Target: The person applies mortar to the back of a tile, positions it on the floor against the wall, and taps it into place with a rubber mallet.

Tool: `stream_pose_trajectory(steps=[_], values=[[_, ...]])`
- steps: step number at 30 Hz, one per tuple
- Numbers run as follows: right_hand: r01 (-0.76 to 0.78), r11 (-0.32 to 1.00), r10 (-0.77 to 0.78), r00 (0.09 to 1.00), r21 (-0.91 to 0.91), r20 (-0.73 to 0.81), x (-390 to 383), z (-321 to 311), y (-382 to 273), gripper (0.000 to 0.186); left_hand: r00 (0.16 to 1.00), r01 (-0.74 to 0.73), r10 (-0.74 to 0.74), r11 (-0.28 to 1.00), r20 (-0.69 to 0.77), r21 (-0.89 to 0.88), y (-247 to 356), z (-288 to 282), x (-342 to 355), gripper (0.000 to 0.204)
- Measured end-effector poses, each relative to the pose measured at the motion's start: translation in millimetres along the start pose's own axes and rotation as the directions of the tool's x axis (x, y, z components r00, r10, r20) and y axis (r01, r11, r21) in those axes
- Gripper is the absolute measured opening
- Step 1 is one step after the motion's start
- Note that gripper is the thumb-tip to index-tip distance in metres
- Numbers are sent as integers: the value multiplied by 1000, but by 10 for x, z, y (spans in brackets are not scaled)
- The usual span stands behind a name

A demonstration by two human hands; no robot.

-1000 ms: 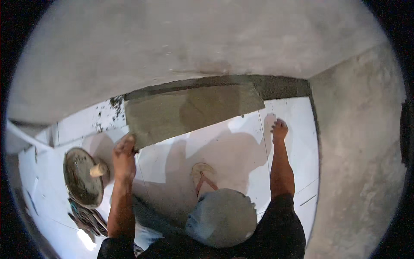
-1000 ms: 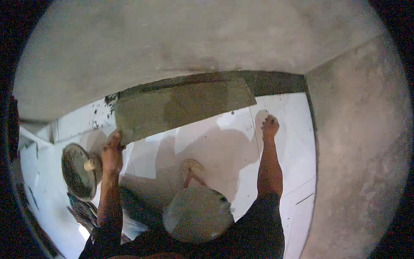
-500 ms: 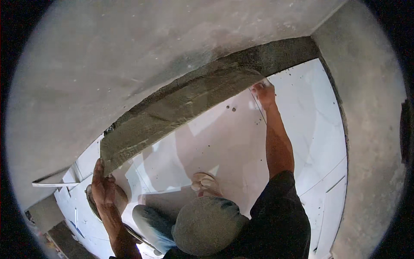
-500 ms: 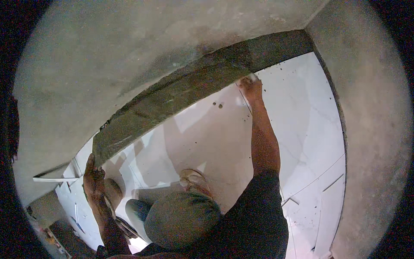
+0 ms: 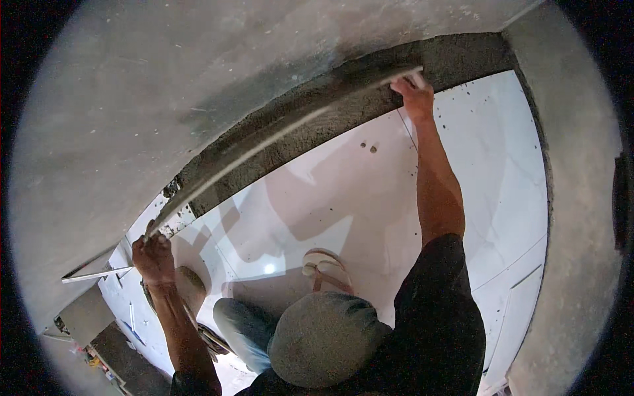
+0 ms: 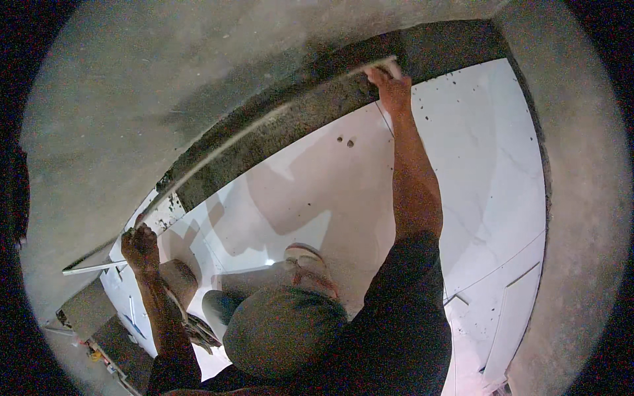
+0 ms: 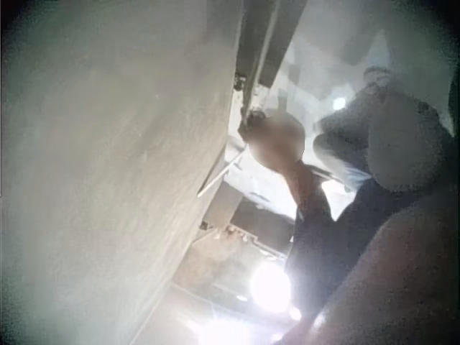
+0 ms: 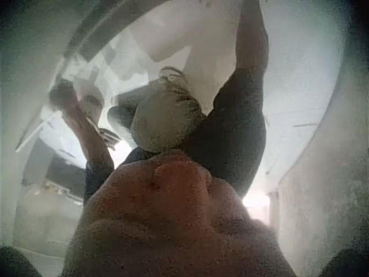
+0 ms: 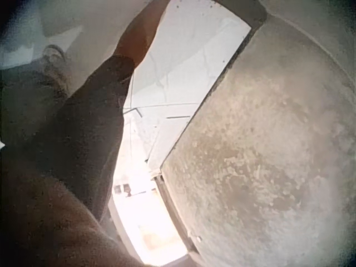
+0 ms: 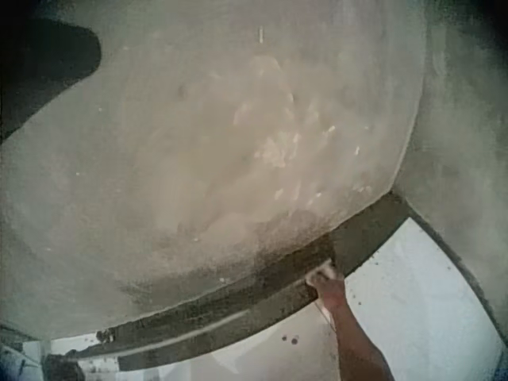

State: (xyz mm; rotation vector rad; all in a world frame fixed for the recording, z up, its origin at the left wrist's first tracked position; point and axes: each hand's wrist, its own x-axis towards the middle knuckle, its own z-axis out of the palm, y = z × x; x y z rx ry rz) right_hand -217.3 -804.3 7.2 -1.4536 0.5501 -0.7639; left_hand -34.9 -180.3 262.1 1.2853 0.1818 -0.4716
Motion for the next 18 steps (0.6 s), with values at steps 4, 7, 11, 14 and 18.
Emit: stream_pose_trajectory(steps=[4,7,11,14,18], values=[[-9,975,-14,995,-221,-102,99,235,-401,41,991,-133,130,977,32,166,-122,-41,16,38],[146,940,-168,985,-308,-44,220,-25,-220,47,936,-338,330,760,119,555,-398,224,117,33],[2,960,-19,998,-280,-59,26,232,-587,49,889,-357,457,680,11,640,-418,423,59,27],[46,876,-78,996,-481,-47,84,86,-596,48,843,-378,537,639,-36,670,-331,439,107,27],[-161,868,104,984,-469,-146,24,348,-1225,40,799,-249,581,553,-154,795,-158,385,115,33]])
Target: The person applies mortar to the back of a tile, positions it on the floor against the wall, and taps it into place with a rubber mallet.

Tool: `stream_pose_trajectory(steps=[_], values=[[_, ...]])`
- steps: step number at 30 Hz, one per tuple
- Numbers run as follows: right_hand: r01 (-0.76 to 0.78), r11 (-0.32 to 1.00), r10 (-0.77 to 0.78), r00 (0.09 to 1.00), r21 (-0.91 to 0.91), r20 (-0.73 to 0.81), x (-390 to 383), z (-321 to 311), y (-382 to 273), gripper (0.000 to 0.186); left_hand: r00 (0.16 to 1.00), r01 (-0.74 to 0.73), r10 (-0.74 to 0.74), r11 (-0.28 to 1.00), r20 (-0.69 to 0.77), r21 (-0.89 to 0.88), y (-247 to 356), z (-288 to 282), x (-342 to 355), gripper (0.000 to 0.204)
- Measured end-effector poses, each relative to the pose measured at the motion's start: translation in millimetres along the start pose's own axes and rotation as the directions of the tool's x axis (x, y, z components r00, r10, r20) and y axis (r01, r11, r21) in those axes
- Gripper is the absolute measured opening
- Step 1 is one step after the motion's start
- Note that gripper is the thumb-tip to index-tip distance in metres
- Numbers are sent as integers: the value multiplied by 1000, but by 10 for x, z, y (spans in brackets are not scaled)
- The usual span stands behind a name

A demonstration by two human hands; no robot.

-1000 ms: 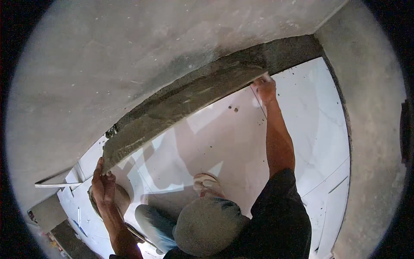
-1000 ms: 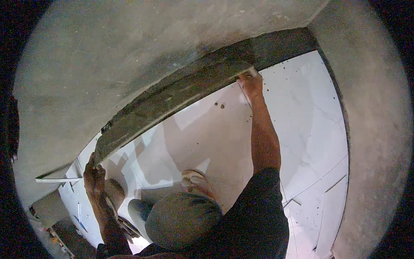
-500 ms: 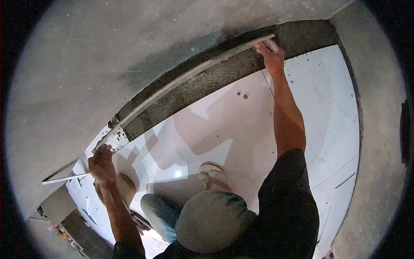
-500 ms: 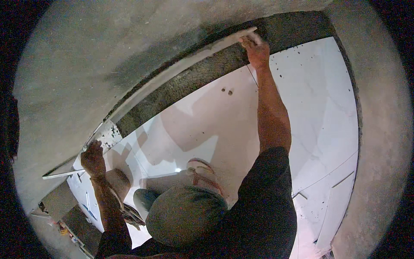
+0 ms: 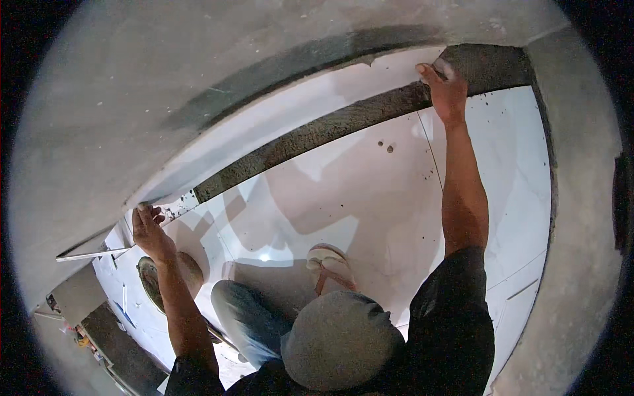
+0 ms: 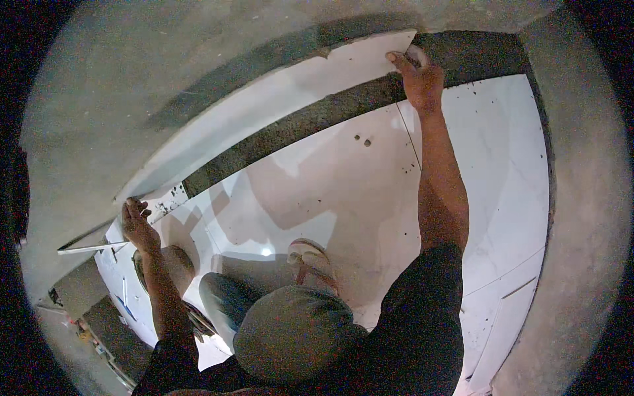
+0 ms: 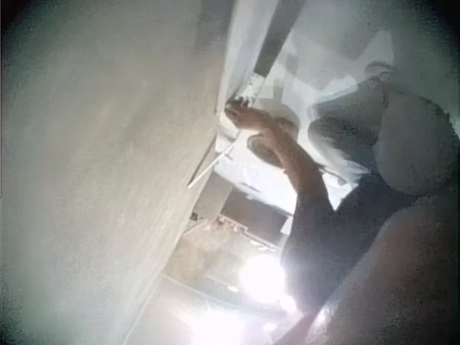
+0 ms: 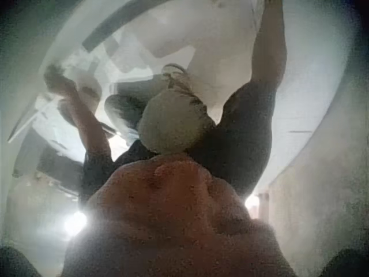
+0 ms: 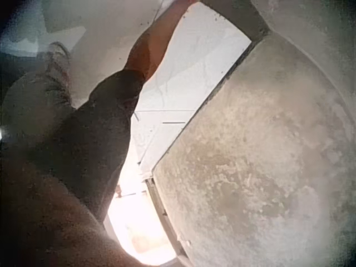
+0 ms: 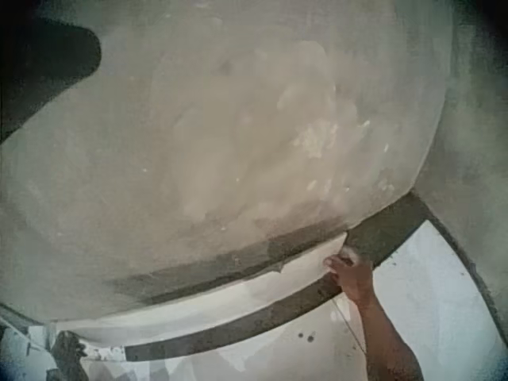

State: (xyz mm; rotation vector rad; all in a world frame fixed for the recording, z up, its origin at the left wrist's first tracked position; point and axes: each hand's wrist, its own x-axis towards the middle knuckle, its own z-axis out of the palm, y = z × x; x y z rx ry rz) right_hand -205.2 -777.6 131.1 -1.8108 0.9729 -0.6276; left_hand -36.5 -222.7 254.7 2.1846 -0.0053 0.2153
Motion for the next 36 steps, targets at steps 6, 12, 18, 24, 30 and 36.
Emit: stream_pose_trajectory(steps=[6,12,18,24,30,36], values=[[30,999,-24,992,-40,121,-21,-153,-192,45,993,92,-80,983,-82,157,-140,76,-65,38],[166,968,-147,983,-188,109,26,-120,-65,51,921,390,-380,909,87,-150,-552,99,-134,33],[104,904,12,963,-416,267,28,-68,52,60,906,407,-406,913,122,15,-1077,201,-8,33],[68,787,179,926,-614,332,85,31,210,57,934,252,-303,934,190,253,-1764,301,188,38],[43,672,306,893,-739,330,394,199,299,62,854,-393,-41,602,518,695,-1786,548,386,34],[-2,698,165,973,-716,159,692,322,779,67,812,-484,-60,485,580,728,-1885,871,729,21]])
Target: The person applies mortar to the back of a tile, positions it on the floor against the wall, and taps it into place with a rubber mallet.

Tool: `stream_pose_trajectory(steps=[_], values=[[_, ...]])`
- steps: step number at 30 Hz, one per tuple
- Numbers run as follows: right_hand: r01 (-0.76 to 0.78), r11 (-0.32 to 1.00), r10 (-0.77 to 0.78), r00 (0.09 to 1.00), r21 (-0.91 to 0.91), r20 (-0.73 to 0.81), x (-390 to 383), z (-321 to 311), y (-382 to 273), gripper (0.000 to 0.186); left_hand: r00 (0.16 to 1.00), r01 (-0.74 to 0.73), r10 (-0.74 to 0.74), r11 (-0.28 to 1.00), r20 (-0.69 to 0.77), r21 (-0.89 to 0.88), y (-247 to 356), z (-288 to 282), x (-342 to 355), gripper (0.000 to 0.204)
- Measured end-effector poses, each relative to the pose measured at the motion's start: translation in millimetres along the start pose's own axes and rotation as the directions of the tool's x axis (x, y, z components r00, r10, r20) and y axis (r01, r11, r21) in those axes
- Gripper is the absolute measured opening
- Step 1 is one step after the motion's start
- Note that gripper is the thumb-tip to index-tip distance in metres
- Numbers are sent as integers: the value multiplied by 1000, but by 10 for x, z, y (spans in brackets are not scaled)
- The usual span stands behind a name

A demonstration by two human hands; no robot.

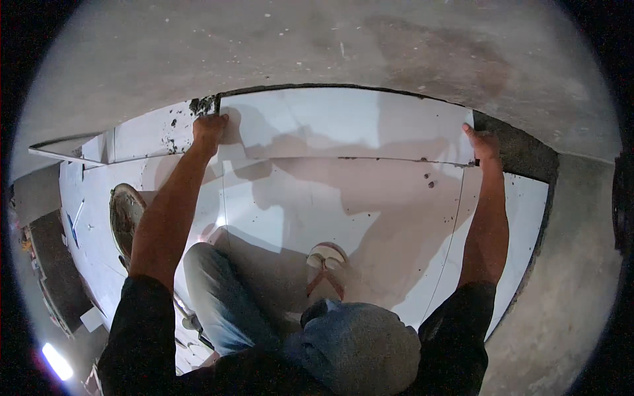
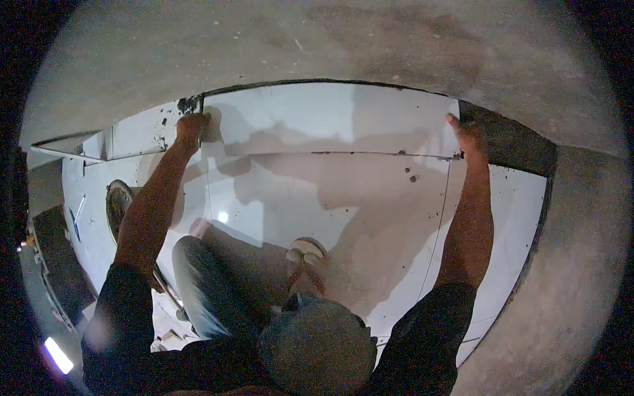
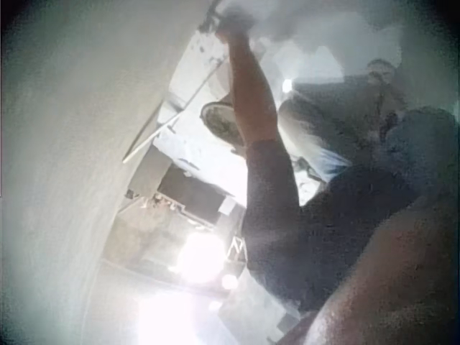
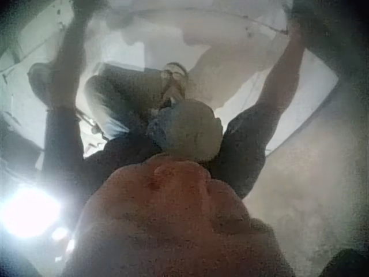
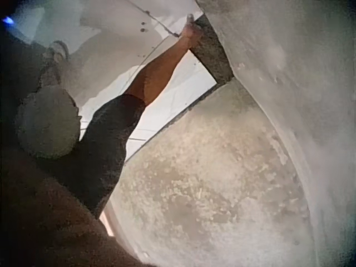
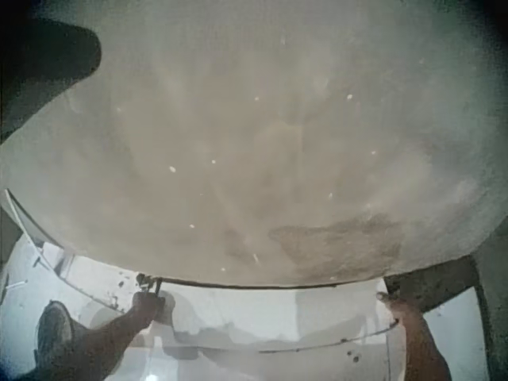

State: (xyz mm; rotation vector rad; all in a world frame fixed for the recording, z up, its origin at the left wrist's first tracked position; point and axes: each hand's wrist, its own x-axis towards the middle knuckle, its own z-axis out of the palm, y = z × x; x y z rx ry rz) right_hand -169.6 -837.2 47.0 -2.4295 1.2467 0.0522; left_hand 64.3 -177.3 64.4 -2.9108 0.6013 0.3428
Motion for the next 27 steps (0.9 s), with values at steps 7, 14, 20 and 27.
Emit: stream_pose_trajectory(steps=[7,14,20,27], values=[[-140,990,140,990,1,16,-15,-53,-129,79,933,326,-294,455,205,-829,145,-14,143,23],[-98,987,83,989,128,120,-70,-84,-151,96,851,384,-408,52,331,-922,238,87,191,23],[-52,966,-1,978,252,207,-58,218,-451,106,790,500,-512,221,337,-837,-421,598,223,25],[-139,961,81,968,240,238,256,199,-143,90,861,285,-503,595,-72,-751,143,84,-161,31]])
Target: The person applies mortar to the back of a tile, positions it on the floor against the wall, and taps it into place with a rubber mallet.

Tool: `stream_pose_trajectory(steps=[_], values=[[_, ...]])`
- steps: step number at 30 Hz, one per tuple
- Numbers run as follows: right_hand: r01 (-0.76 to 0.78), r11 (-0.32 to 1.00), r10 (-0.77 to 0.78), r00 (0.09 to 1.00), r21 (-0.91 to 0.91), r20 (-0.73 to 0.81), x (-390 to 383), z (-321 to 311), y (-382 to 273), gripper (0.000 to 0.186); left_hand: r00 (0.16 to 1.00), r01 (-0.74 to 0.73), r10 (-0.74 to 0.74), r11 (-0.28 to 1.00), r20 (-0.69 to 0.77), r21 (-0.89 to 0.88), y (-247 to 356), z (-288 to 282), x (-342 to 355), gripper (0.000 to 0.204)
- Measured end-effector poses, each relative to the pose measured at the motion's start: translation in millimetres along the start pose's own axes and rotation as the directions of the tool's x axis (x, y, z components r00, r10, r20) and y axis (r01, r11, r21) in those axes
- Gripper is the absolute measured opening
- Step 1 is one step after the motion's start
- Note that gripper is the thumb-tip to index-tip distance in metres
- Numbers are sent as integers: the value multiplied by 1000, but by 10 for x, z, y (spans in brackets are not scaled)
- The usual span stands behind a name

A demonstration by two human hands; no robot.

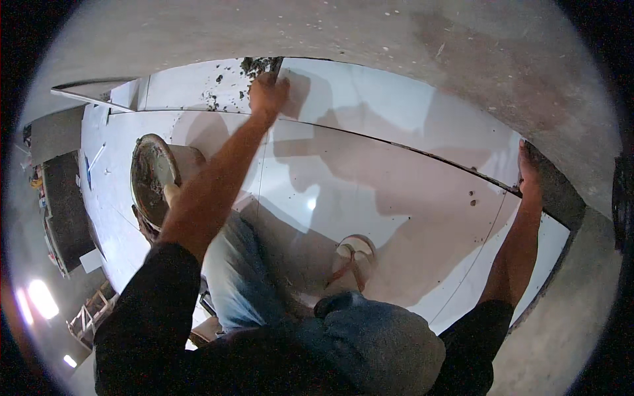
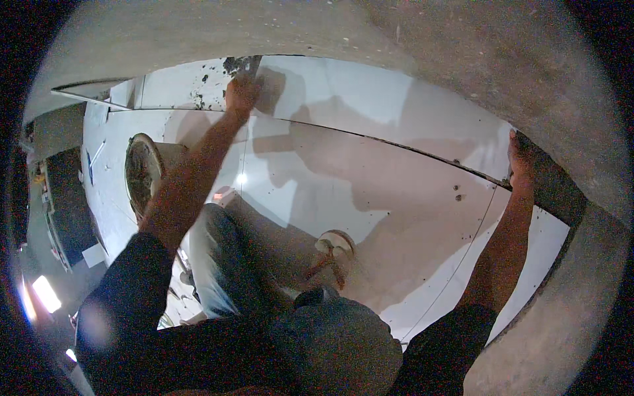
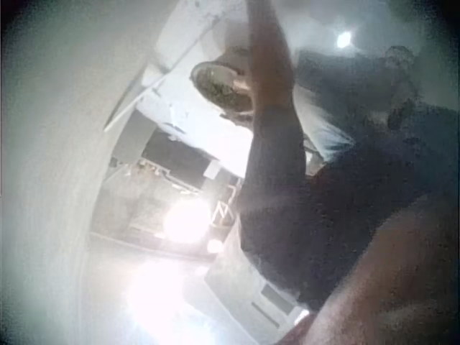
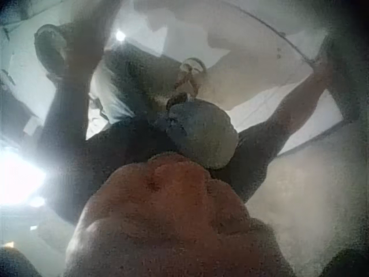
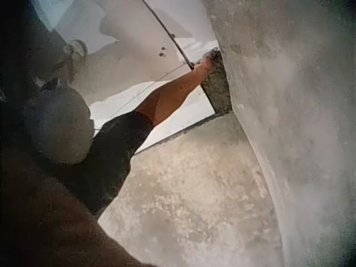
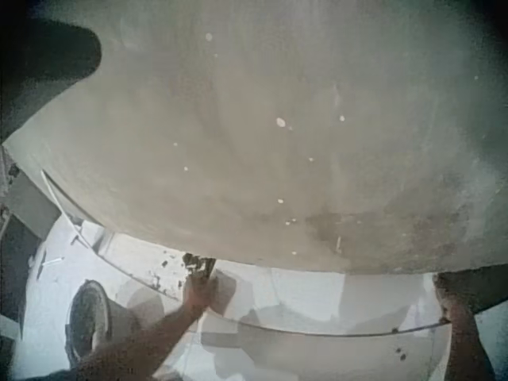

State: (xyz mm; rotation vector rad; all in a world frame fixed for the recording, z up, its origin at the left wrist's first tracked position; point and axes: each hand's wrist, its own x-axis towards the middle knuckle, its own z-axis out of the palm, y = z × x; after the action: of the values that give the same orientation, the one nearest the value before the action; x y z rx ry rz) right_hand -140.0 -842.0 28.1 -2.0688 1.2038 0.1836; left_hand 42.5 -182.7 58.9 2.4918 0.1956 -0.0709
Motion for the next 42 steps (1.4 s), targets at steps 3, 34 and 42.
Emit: stream_pose_trajectory(steps=[3,34,42], values=[[34,991,-30,999,126,-31,-165,-147,-23,88,998,-49,53,995,36,-86,758,31,-949,30],[782,475,-804,572,-404,162,-2910,1266,-1930,51,588,777,-449,81,673,-625,1506,546,-1453,19],[894,271,-811,411,-356,416,-2734,1293,-2345,13,811,579,-148,336,566,-743,1059,719,-1403,22]])
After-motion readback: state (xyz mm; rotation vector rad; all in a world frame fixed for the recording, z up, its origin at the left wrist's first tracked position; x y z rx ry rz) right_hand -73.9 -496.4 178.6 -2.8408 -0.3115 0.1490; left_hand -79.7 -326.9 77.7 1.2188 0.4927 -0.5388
